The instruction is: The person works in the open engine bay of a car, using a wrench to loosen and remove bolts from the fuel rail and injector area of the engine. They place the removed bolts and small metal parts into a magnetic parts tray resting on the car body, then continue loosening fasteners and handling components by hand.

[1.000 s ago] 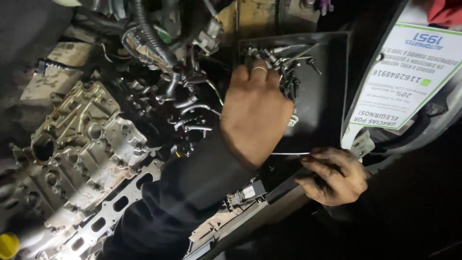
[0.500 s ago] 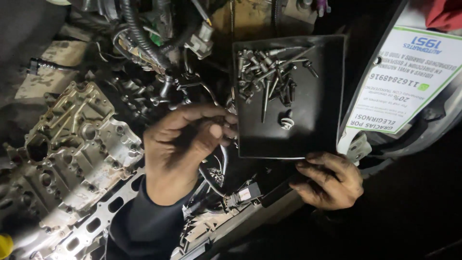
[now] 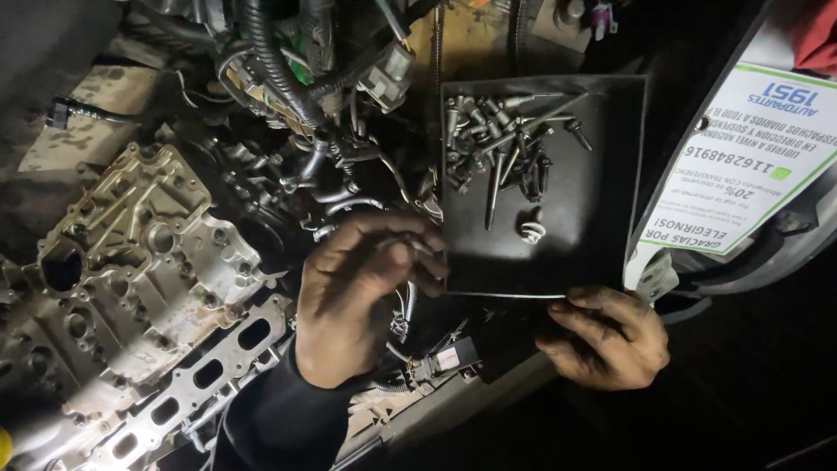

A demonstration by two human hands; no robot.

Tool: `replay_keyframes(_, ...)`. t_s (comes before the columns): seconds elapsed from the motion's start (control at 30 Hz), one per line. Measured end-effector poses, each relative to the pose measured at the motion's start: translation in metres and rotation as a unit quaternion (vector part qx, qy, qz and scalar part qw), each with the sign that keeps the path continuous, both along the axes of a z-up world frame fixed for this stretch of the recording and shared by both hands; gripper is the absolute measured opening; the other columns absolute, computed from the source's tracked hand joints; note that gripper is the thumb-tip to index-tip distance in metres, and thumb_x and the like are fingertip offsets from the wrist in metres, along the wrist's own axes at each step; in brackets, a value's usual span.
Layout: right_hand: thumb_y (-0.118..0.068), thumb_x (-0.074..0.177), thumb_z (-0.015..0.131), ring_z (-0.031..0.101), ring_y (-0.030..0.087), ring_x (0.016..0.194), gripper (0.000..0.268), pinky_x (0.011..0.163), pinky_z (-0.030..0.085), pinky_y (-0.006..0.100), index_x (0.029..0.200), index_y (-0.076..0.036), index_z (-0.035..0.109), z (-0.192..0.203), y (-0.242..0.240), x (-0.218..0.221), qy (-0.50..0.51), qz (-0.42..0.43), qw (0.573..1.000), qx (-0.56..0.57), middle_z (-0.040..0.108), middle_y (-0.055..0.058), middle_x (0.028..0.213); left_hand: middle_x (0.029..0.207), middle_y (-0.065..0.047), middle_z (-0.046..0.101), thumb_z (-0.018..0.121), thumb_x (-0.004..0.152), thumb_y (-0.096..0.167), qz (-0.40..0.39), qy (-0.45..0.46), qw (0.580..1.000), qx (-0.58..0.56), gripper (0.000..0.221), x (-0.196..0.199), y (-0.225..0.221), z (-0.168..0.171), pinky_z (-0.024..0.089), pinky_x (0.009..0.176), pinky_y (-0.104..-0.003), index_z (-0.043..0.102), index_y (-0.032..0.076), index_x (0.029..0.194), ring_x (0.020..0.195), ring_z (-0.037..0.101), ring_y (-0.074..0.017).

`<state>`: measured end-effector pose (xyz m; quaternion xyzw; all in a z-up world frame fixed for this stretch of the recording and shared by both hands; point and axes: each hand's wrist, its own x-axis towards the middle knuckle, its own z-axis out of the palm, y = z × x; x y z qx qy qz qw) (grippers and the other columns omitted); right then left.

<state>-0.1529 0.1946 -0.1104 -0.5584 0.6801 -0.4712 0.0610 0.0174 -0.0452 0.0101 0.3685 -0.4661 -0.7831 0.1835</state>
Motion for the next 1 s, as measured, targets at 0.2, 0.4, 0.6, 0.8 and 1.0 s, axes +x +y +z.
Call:
replay_keyframes(0.2, -0.033, 0.071, 0.090, 0.072, 0.027, 0.085, 0.041, 0.073, 0.060, 0.034, 0.095, -0.003, 0.076, -0.003, 0.001, -0.002, 0.014, 0.005, 1.000, -0.020, 0.067, 0.014, 0.097, 0.094, -0.007, 0.067, 0.057, 0.096, 0.021, 0.123, -0.002, 0.977, 0.175, 0.039, -0.009, -0.003, 0.009, 0.048, 0.061, -0.027, 0.061, -0.004, 0.125, 0.074, 0.059, -0.0135)
replay_keyframes(0.4, -0.032, 0.071, 0.090, 0.072, 0.028, 0.087, 0.041, 0.075, 0.060, 0.037, 0.097, -0.004, 0.076, -0.002, 0.002, -0.002, -0.004, 0.014, 1.000, 0.006, 0.067, 0.014, 0.098, 0.078, 0.003, 0.049, 0.061, 0.107, 0.016, -0.040, -0.163, 0.978, -0.125, 0.029, -0.020, -0.012, 0.024, 0.033, 0.063, -0.022, 0.069, 0.000, 0.130, 0.069, 0.041, -0.0062)
replay_keyframes(0.6, -0.030, 0.071, 0.092, 0.071, 0.027, 0.089, 0.040, 0.076, 0.061, 0.036, 0.097, -0.005, 0.076, -0.001, 0.001, -0.003, -0.003, 0.018, 1.000, -0.007, 0.067, 0.014, 0.100, 0.090, 0.002, 0.054, 0.057, 0.107, 0.010, -0.073, -0.114, 0.979, -0.150, 0.033, -0.030, -0.020, 0.022, 0.041, 0.073, -0.020, 0.061, 0.000, 0.138, 0.080, 0.047, -0.0045)
replay_keyframes(0.8, -0.034, 0.072, 0.092, 0.072, 0.026, 0.092, 0.044, 0.075, 0.062, 0.034, 0.100, -0.004, 0.075, 0.006, -0.003, -0.006, -0.013, 0.033, 0.999, 0.002, 0.065, 0.014, 0.103, 0.107, -0.011, 0.070, 0.047, 0.114, 0.008, -0.061, -0.029, 0.994, -0.083, 0.027, -0.036, -0.019, 0.015, 0.055, 0.073, -0.027, 0.061, -0.003, 0.133, 0.083, 0.065, -0.0132)
replay_keyframes(1.0, -0.034, 0.070, 0.093, 0.072, 0.026, 0.091, 0.045, 0.074, 0.061, 0.036, 0.100, -0.005, 0.075, 0.009, -0.002, -0.007, -0.010, 0.041, 0.999, 0.002, 0.066, 0.013, 0.104, 0.120, -0.013, 0.070, 0.052, 0.107, 0.010, -0.078, -0.044, 0.983, -0.162, 0.019, -0.058, -0.022, 0.029, 0.063, 0.088, -0.032, 0.059, -0.001, 0.122, 0.107, 0.074, -0.0205)
